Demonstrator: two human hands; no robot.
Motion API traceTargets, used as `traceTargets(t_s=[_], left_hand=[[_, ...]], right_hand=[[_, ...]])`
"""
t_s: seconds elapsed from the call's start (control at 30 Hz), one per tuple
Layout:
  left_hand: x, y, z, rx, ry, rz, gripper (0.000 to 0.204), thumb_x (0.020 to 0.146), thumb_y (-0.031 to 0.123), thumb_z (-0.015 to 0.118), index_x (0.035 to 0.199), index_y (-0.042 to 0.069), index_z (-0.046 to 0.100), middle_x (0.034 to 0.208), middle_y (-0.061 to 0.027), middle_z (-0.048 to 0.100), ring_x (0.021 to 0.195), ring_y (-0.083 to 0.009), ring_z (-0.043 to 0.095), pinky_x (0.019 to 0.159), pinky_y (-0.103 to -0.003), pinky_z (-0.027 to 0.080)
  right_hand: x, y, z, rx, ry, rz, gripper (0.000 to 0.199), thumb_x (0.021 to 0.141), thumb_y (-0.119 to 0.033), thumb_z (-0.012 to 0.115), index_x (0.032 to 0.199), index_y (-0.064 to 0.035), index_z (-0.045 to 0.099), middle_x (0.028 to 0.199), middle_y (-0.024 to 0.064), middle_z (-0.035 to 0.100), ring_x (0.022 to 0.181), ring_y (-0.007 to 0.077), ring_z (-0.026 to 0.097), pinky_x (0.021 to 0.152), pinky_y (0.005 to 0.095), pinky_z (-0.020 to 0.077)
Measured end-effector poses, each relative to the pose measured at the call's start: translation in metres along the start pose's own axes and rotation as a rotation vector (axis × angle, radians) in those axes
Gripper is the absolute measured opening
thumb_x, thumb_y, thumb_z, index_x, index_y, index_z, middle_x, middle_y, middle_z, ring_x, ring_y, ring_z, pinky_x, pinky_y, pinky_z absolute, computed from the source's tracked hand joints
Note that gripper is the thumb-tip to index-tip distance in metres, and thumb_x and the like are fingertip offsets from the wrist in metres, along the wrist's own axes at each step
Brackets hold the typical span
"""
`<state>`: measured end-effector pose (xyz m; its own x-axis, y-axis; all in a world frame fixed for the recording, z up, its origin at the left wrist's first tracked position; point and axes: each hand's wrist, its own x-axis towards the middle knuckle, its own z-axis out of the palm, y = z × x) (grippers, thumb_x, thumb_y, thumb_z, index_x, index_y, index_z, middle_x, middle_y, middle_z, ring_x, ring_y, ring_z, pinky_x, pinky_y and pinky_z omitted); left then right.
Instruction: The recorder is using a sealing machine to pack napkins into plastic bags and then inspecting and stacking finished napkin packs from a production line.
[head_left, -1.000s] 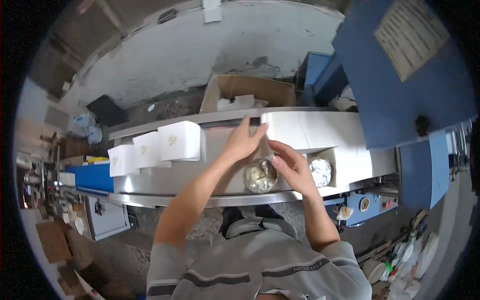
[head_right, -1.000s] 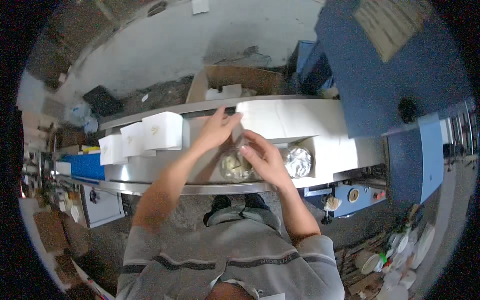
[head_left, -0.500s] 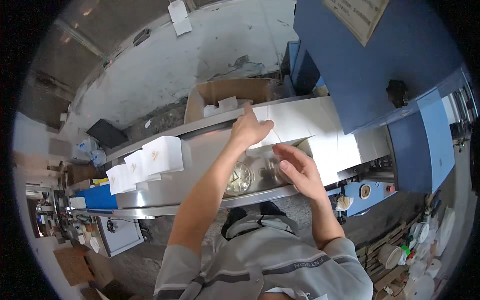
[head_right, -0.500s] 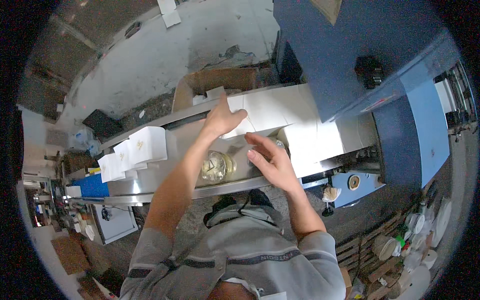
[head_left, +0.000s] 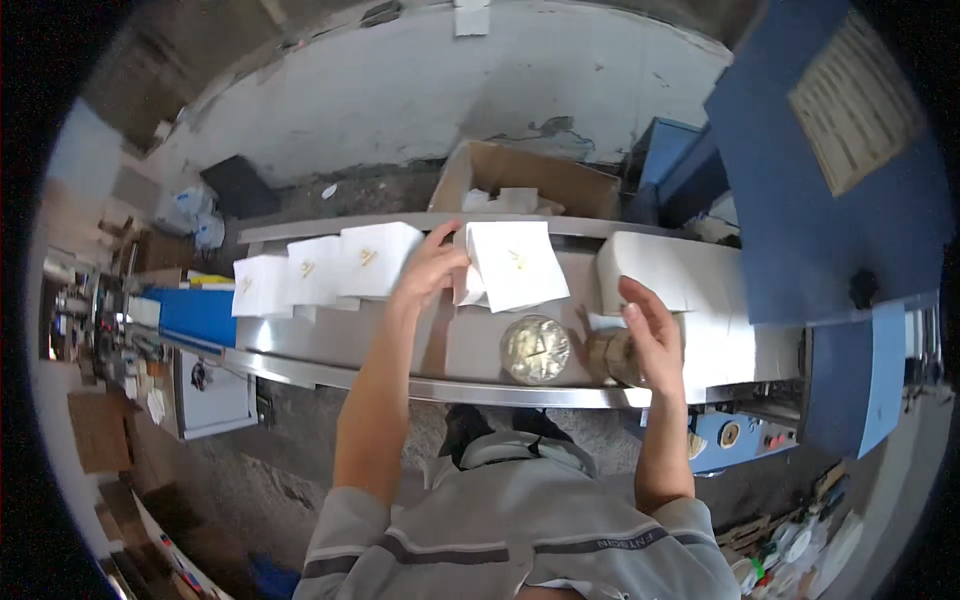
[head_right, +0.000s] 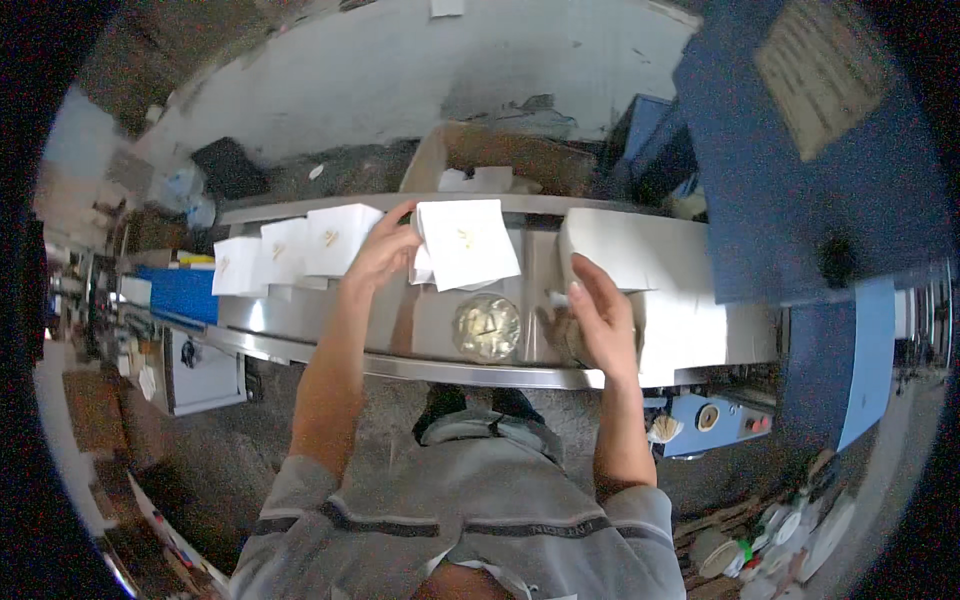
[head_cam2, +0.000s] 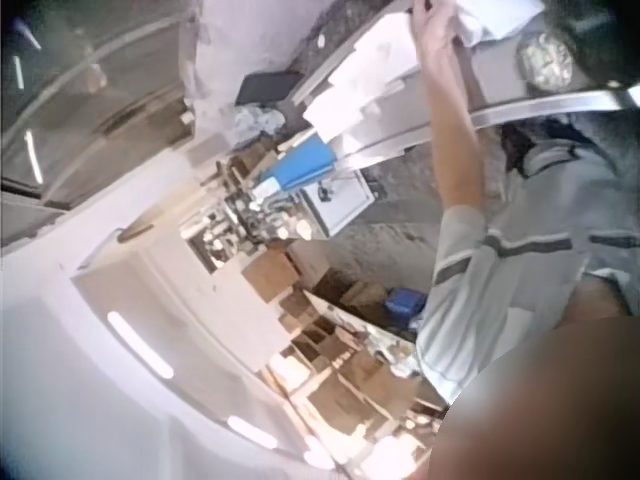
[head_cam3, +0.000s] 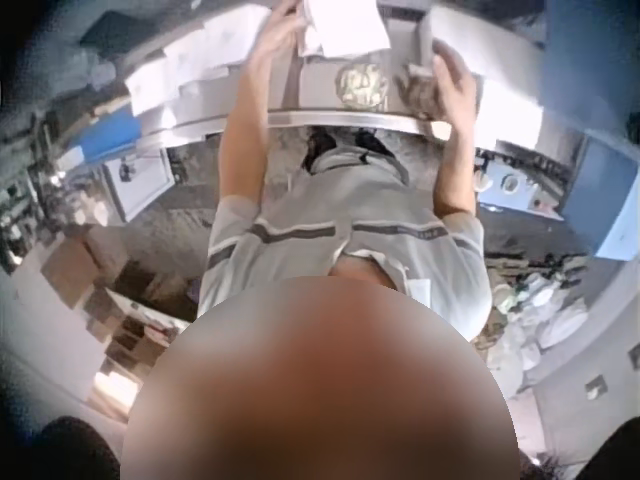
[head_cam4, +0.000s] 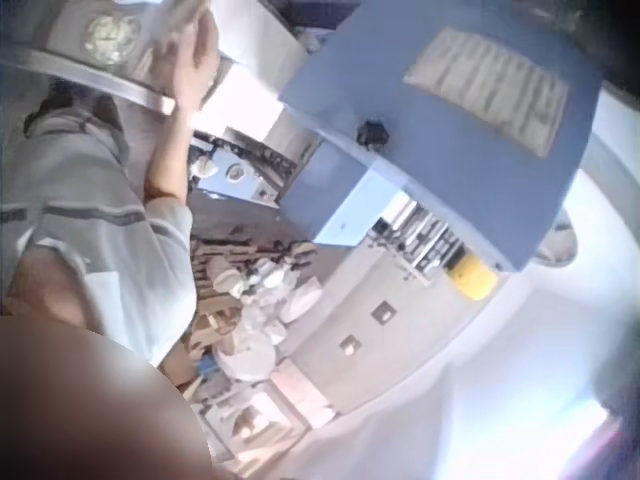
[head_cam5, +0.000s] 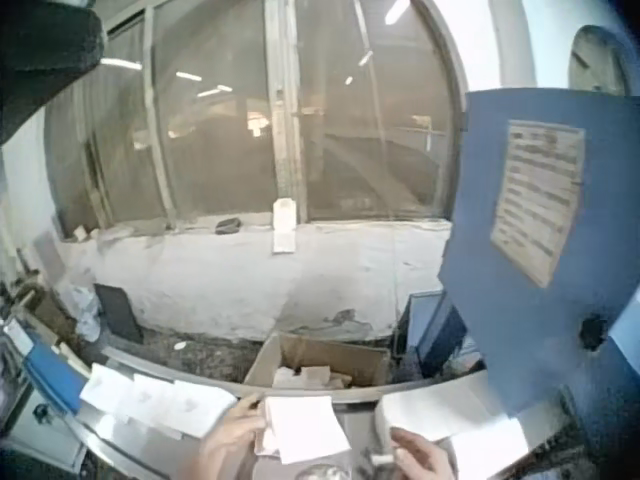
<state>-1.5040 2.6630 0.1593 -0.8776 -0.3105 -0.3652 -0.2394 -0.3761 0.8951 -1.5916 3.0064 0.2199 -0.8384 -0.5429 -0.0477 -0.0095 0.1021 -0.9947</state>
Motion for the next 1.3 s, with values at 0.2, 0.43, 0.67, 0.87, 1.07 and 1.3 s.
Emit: traceTargets(t_s=[0.2,0.43,0.67,0.87,1.07,1.3], left_hand=[[-0.005,-0.020,-0.040,-0.008,0.115,0.020,0.045,0.099,0.025,0.040,0.135,-0.003,0.042,0.120,-0.0138,0.060,0.101,-0.0196,0.063,0.087,-0.034,0.052],[-0.034,-0.005,-0.007,0.737,0.520,0.309,0.063,0.094,0.034,0.056,0.134,-0.012,0.039,0.122,-0.0326,0.055,0.112,-0.0436,0.057,0.094,-0.044,0.045],[-0.021,0.046,0.054,0.818,0.698,0.551,0.057,0.095,0.023,0.052,0.139,-0.008,0.035,0.106,-0.0263,0.066,0.109,-0.0436,0.058,0.094,-0.046,0.044],[0.011,0.030,0.176,0.754,0.027,0.162,0.090,0.089,0.052,0.057,0.144,-0.011,0.024,0.131,-0.0339,0.050,0.126,-0.0401,0.049,0.104,-0.041,0.040],[0.052,0.018,0.276,0.975,-0.075,0.103,0.114,0.077,0.068,0.060,0.142,-0.018,0.020,0.122,-0.0365,0.055,0.117,-0.0429,0.056,0.100,-0.040,0.044],[0.062,0.013,0.301,1.243,-0.072,0.096,0.101,0.076,0.048,0.068,0.139,-0.019,0.025,0.116,-0.0333,0.060,0.113,-0.0403,0.059,0.095,-0.040,0.048]], right_hand=[[0.003,0.003,0.008,-0.068,0.009,-0.014,0.050,0.097,-0.035,0.057,0.134,-0.0009,0.052,0.134,0.0141,0.054,0.127,0.0242,0.049,0.106,0.0381,0.0392],[0.002,0.001,0.011,-0.081,0.050,0.017,0.049,0.097,-0.028,0.057,0.135,0.0011,0.050,0.137,0.0177,0.053,0.129,0.0264,0.048,0.107,0.0368,0.0352],[0.000,-0.003,0.005,-0.068,0.032,-0.008,0.048,0.097,-0.025,0.058,0.136,0.0018,0.049,0.137,0.0176,0.052,0.128,0.0253,0.048,0.107,0.0357,0.0357],[-0.008,0.003,0.004,0.012,0.018,-0.026,0.050,0.095,-0.016,0.061,0.139,0.0019,0.045,0.129,0.0115,0.056,0.100,0.0126,0.057,0.087,0.0264,0.0472],[-0.034,0.013,-0.013,0.122,-0.091,-0.044,0.048,0.094,-0.019,0.062,0.135,0.0018,0.048,0.133,0.0135,0.052,0.118,0.0179,0.052,0.101,0.0325,0.0417],[-0.056,0.012,-0.030,0.058,-0.060,-0.101,0.049,0.091,-0.028,0.065,0.129,0.0014,0.053,0.123,0.0181,0.060,0.102,0.0220,0.059,0.090,0.0313,0.0459]])
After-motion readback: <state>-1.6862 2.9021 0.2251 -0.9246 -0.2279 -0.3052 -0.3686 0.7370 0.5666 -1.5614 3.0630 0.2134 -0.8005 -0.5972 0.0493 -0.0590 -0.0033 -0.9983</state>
